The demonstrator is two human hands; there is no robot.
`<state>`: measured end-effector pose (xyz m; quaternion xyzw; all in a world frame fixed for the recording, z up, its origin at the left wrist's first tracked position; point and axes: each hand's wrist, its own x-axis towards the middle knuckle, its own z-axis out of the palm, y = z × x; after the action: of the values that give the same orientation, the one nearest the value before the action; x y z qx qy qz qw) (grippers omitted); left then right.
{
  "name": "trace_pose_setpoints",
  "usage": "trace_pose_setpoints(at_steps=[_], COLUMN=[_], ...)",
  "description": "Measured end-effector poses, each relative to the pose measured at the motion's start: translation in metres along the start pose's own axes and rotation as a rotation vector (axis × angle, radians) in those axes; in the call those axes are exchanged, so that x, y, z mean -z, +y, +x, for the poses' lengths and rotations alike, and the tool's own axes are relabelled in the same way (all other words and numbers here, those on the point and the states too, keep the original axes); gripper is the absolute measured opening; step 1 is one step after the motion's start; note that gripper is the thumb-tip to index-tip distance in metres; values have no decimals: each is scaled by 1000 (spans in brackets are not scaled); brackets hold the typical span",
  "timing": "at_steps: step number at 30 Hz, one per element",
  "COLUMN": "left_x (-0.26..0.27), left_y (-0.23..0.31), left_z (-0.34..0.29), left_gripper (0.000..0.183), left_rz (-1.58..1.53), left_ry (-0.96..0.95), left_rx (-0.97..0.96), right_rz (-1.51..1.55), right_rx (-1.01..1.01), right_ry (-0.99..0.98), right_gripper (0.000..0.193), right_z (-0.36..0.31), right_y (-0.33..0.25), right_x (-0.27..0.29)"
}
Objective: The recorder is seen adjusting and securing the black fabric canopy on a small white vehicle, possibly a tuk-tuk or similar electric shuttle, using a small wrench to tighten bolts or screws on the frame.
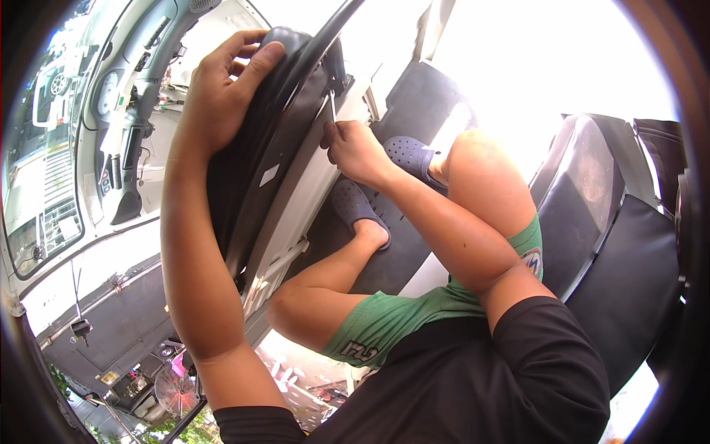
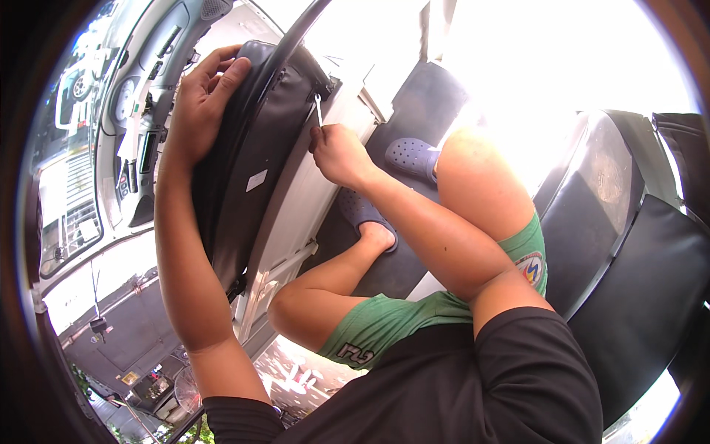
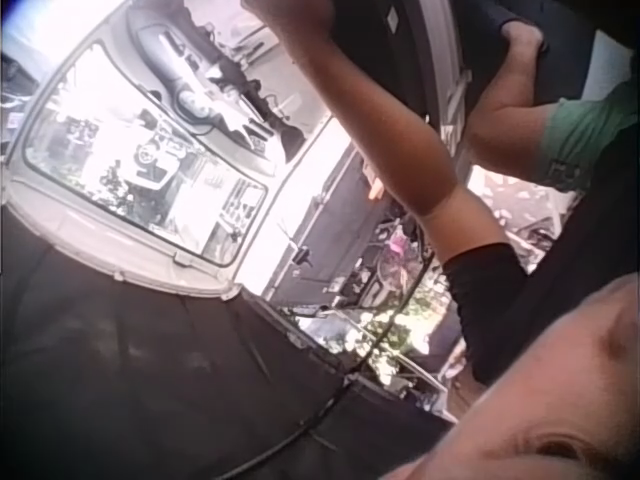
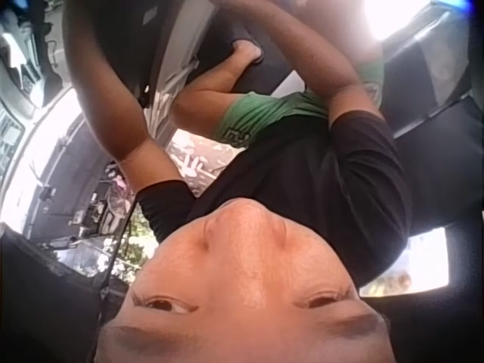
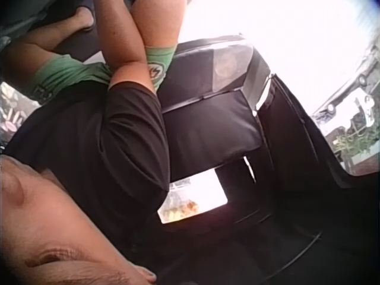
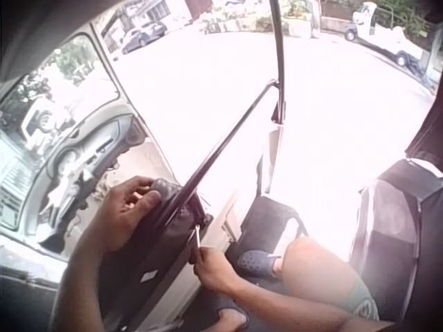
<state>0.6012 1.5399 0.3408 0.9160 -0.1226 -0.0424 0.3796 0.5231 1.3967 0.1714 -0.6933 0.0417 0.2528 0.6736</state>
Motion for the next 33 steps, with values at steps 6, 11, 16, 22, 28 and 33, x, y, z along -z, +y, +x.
trace_pose_setpoints(at_steps=[6, 11, 16, 22, 28, 33], left_x=[1, 1, 2, 0, 1, 0], left_y=[-1, -2, -3, 1, -2, 1], left_z=[-2, 0, -1, -1, -2, 0], left_gripper=[47, 47, 47, 47, 48, 47], left_rz=[15, 40, 56, 57, 39, 22], left_ry=[-12, 2, 5, 2, 6, -11], left_rx=[31, -3, -4, 1, -3, 11], right_rz=[767, 1433, 917, 152, -157, -132], right_rx=[-348, -313, -304, -47, 58, 139], right_ry=[-301, -344, -190, -34, 83, 58], right_gripper=[37, 32, 34, 50, 50, 50], right_z=[-4, -12, -22, 4, 3, 11], right_y=[-32, -44, -39, 20, 19, 25], right_x=[3, -4, 4, 2, 6, 8])
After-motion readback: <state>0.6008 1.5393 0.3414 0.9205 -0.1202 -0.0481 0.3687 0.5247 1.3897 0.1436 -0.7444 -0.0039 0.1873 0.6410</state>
